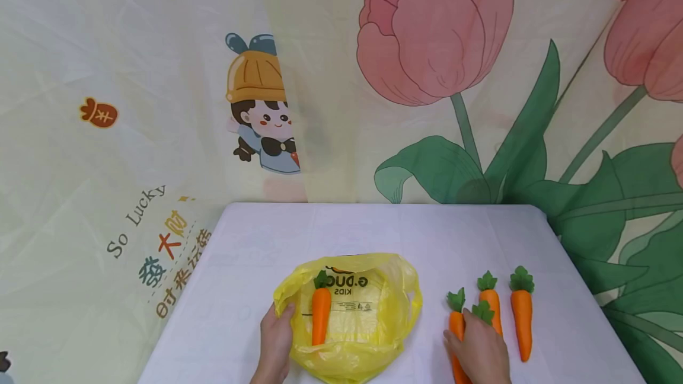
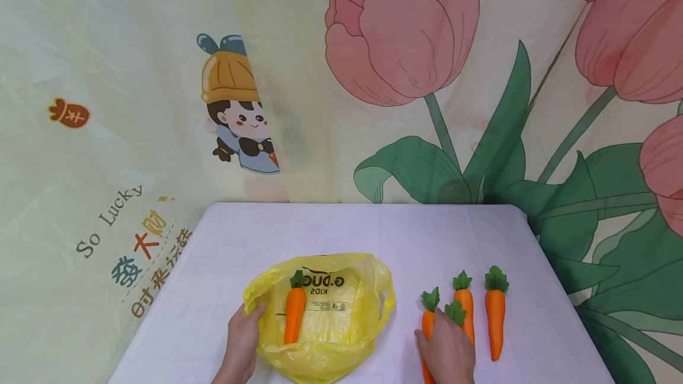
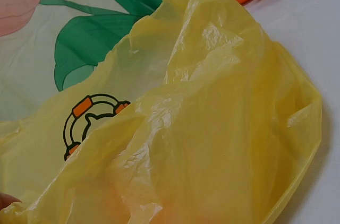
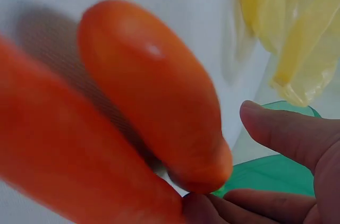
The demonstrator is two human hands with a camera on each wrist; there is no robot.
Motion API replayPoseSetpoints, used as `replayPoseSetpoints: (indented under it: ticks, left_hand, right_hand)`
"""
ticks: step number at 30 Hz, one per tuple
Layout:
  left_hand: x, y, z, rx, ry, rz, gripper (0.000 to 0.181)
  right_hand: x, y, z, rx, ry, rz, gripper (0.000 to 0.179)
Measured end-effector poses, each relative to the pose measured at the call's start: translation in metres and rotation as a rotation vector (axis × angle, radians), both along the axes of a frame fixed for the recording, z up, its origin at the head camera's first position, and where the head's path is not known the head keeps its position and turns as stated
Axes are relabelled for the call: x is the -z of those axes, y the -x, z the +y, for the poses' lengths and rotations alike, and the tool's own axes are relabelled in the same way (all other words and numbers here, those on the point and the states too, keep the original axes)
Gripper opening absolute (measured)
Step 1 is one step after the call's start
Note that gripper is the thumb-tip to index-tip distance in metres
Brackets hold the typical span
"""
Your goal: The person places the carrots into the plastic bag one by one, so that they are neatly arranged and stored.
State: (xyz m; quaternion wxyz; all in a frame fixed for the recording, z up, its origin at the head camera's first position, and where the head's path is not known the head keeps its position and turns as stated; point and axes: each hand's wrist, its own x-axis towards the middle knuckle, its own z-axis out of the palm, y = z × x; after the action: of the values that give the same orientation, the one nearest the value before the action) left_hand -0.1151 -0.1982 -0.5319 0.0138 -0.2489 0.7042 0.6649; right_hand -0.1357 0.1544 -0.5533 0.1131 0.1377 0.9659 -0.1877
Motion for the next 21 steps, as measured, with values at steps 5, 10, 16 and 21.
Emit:
replayPoseSetpoints:
  ticks: [5,10,16,21]
  left_hand:
    - [0.000,-0.001,-0.002,0.005,0.004,-0.007,0.052]
    - [0.002,-0.001,-0.002,0.006,0.005,-0.001,0.052]
    - [0.004,0.000,-0.003,0.008,0.005,0.001,0.051]
    - [0.003,0.001,-0.003,0.001,0.009,0.011,0.051]
  right_hand:
    - [0.008,0.005,0.000,-0.022,0.017,0.001,0.068]
    - [0.014,0.012,-0.006,-0.032,0.024,-0.020,0.065]
    - [0.017,0.012,-0.010,-0.044,0.045,-0.007,0.061]
    - [0.010,0.010,-0.011,0.017,0.222,-0.013,0.068]
